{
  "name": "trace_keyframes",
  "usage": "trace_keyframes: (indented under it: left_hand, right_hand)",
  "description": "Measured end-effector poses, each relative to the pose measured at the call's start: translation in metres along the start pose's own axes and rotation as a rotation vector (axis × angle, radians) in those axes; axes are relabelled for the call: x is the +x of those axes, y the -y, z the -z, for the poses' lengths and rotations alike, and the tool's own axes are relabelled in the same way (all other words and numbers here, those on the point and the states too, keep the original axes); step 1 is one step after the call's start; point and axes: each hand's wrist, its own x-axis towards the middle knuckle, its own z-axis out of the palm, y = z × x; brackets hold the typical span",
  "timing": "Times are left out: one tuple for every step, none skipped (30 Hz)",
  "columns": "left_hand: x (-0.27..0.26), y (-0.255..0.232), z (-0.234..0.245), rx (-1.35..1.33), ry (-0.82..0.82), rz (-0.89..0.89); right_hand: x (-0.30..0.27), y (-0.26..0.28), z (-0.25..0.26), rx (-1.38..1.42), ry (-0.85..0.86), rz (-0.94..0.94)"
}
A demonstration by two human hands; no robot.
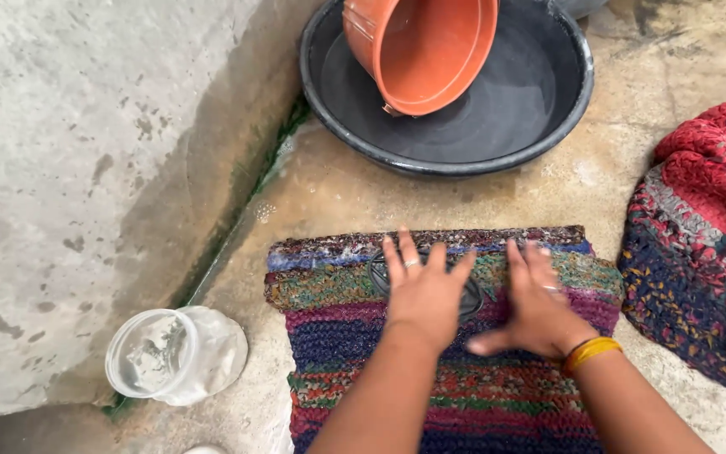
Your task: Scrubbing and washing handmade colorful rugs outdoors using a brush and water.
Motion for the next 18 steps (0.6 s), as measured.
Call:
trace_keyframes:
  left_hand:
    - [0.005, -0.003, -0.003, 0.040, 0.106, 0.018]
    - [0.010, -0.007, -0.005, 0.080, 0.213, 0.034]
    - [0.009, -0.001, 0.001, 0.079, 0.216, 0.032]
    - [0.007, 0.004, 0.007, 0.030, 0.233, 0.050]
    - [-0.001, 0.008, 0.014, -0.021, 0.260, 0.069]
    - [-0.011, 0.018, 0.016, -0.024, 0.274, 0.069]
    - [-0.015, 0.026, 0.019, -0.008, 0.238, 0.083]
    - [-0.019, 0.035, 0.022, 0.008, 0.203, 0.096]
    - [-0.022, 0.047, 0.025, 0.006, 0.200, 0.093]
    - [-0.026, 0.059, 0.027, 0.019, 0.187, 0.212]
    - [-0.030, 0.073, 0.030, 0.035, 0.177, 0.331]
    - [-0.031, 0.083, 0.033, 0.036, 0.178, 0.328]
    - [-0.031, 0.094, 0.035, 0.058, 0.160, 0.386]
    - [-0.030, 0.104, 0.037, 0.081, 0.142, 0.444]
    - [-0.024, 0.094, 0.038, 0.080, 0.148, 0.441]
    - [-0.018, 0.084, 0.038, 0.079, 0.157, 0.443]
    - [-0.014, 0.076, 0.039, 0.082, 0.169, 0.449]
    - [-0.007, 0.048, 0.034, 0.086, 0.177, 0.450]
  right_hand:
    - [-0.004, -0.004, 0.002, -0.231, 0.151, -0.245]
    - [-0.009, -0.007, 0.004, -0.462, 0.292, -0.493]
    - [-0.002, -0.003, 0.003, -0.460, 0.294, -0.496]
    - [0.004, 0.002, 0.002, -0.542, 0.379, -0.539]
    - [0.005, 0.009, -0.001, -0.618, 0.477, -0.582]
    - [0.006, 0.014, -0.003, -0.612, 0.489, -0.587]
    - [0.010, 0.016, 0.000, -0.649, 0.525, -0.630]
    - [0.014, 0.017, 0.003, -0.686, 0.563, -0.673]
    - [0.016, 0.018, 0.004, -0.688, 0.561, -0.676]
    - [0.018, 0.020, 0.005, -0.706, 0.612, -0.699]
    - [0.020, 0.022, 0.004, -0.718, 0.666, -0.720]
    - [0.021, 0.020, 0.002, -0.715, 0.665, -0.722]
    - [0.022, 0.018, 0.001, -0.723, 0.672, -0.733]
    - [0.023, 0.015, -0.001, -0.730, 0.678, -0.744]
    - [0.022, 0.013, -0.001, -0.728, 0.683, -0.749]
    - [0.022, 0.012, -0.003, -0.741, 0.671, -0.745]
    - [0.022, 0.013, -0.006, -0.750, 0.661, -0.737]
    - [0.022, 0.014, -0.006, -0.743, 0.668, -0.736]
